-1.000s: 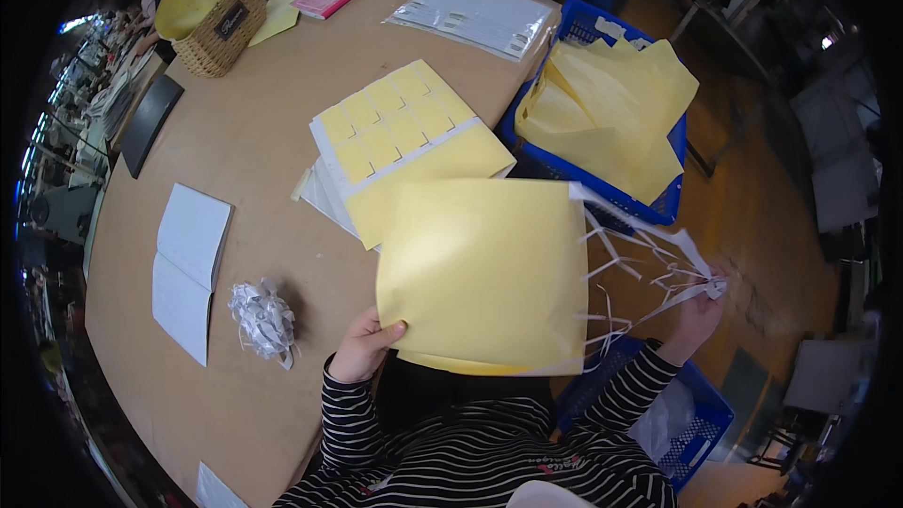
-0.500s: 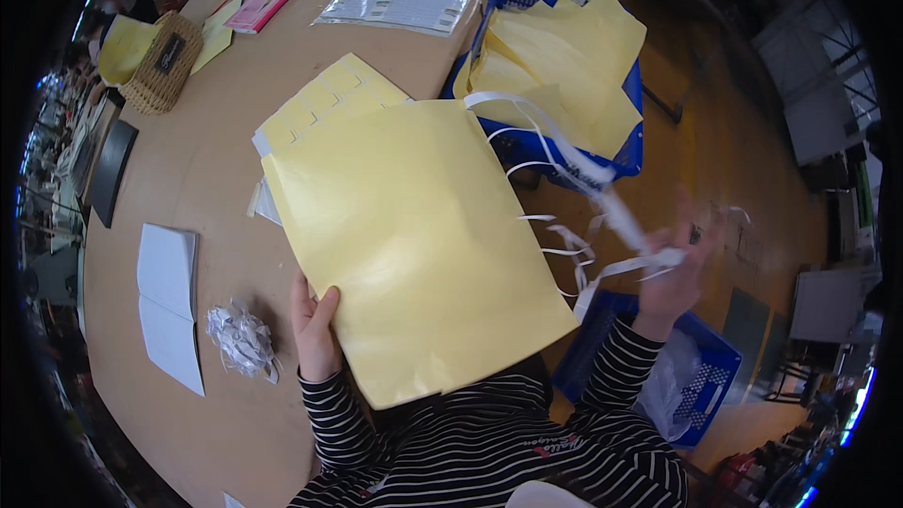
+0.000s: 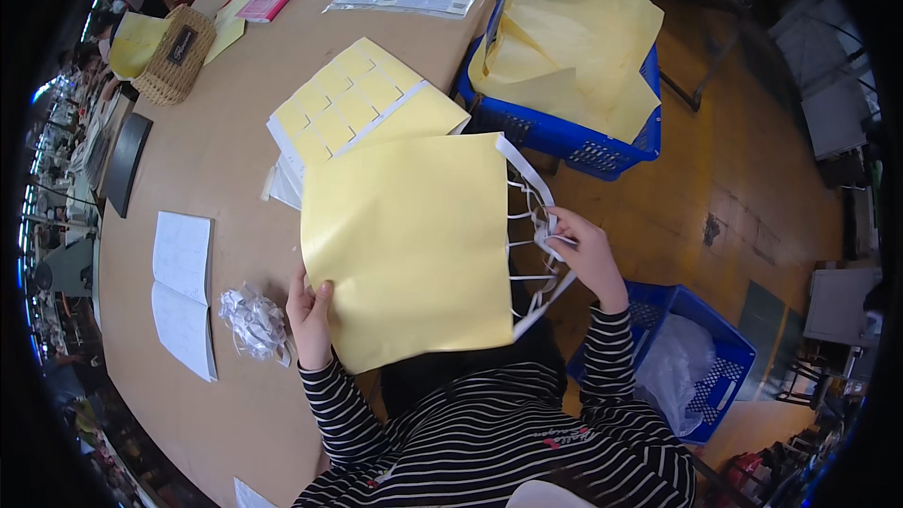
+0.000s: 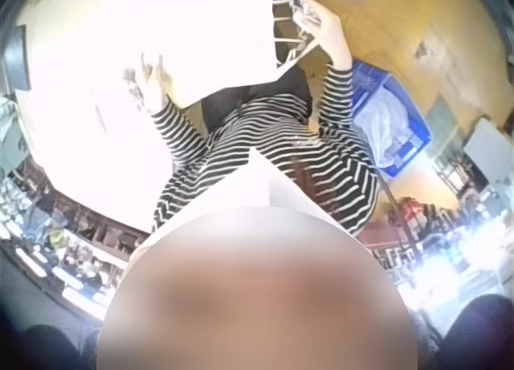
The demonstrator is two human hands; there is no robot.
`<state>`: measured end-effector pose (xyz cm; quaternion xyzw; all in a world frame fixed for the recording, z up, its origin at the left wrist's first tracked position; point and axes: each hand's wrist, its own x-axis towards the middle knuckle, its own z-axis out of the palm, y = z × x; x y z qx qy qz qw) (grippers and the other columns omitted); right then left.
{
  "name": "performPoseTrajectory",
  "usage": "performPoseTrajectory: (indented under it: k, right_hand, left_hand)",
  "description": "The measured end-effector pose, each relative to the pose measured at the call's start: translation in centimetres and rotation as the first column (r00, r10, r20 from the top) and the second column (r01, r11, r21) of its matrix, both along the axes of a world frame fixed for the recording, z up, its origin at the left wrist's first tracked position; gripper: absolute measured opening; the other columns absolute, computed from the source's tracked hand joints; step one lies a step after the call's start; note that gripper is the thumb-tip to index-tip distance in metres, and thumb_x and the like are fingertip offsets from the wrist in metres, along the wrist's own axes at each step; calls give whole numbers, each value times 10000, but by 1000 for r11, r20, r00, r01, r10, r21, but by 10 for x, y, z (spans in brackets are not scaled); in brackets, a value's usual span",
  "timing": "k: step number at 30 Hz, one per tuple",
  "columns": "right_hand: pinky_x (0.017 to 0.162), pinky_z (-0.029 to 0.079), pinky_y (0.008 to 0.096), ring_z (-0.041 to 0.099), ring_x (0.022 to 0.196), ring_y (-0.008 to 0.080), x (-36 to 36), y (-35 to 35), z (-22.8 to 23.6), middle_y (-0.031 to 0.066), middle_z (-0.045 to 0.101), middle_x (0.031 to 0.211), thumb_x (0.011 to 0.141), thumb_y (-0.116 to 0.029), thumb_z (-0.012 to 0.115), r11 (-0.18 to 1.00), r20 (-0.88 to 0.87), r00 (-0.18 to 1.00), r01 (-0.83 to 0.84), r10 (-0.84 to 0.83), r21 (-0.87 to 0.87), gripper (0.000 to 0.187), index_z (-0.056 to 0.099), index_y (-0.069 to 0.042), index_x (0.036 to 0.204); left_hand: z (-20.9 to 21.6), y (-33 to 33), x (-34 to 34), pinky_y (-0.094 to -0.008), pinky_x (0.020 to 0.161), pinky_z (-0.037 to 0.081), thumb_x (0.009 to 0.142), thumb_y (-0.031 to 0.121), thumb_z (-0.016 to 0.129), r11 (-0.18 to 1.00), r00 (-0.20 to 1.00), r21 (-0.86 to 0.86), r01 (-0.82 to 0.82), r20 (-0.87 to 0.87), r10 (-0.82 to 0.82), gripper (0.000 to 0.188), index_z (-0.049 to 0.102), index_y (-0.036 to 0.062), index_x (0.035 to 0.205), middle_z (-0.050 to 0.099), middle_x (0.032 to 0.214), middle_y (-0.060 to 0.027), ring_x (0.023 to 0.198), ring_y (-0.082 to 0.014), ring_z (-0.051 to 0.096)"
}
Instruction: The person repeatedly picks up yellow paper sheets with white strips and peels off the strips by hand. The peeled strips are gathered and placed into a blue basket while the sheets are set aside on the table.
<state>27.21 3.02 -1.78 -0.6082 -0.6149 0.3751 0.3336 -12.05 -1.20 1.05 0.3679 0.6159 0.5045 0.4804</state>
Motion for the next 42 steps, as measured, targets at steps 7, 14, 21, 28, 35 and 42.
performPoseTrajectory:
  k: [7,14,21,28,35,42]
  right_hand:
    - [739,484,287,622,821,205,22,-3,14,105,626,895,857,39,640,864,113,930,274,-351,423,137,679,30,987]
    - [773,482,281,613,858,163,108,-17,36,71,653,967,913,-41,636,542,5,654,622,-756,565,113,683,12,1000]
    - [802,510,271,598,974,140,129,-39,40,113,480,1383,872,34,606,799,-85,834,547,-545,251,526,476,-20,1379]
    - [797,544,302,630,918,196,10,-1,24,176,119,1610,752,69,667,946,-265,911,-322,316,22,877,286,-98,1524]
    - [749,540,308,654,837,228,-58,23,41,103,237,1595,789,-16,650,934,-176,918,-354,356,43,810,317,-162,1514]
    - [728,559,346,672,877,262,-73,27,28,67,600,1285,780,-17,621,893,76,932,-361,354,269,484,603,-112,1255]
  left_hand:
    - [13,1,0,-260,873,490,976,20,529,995,992,65,-81,106,74,453,398,-30,1407,670,1138,-125,969,-137,645]
    - [19,15,-7,-277,840,530,966,139,577,964,996,252,-87,29,83,485,423,-44,1388,661,1140,-162,940,-181,668]
    - [-17,5,19,-300,895,521,975,102,521,979,982,77,188,-1,-188,408,463,-42,1353,678,1117,-189,996,-214,666]
    - [-27,-13,18,-248,869,464,1008,49,492,981,978,-10,196,-67,-196,272,554,-56,1251,665,1097,-63,971,-102,594]
    - [0,-39,6,-231,771,483,957,-6,550,948,954,-111,299,13,-299,266,577,-51,1217,676,1011,-41,850,-81,611]
    - [-16,-44,8,-265,752,478,806,-59,572,810,759,-83,581,-303,-576,194,686,-44,963,701,881,-65,855,-121,626]
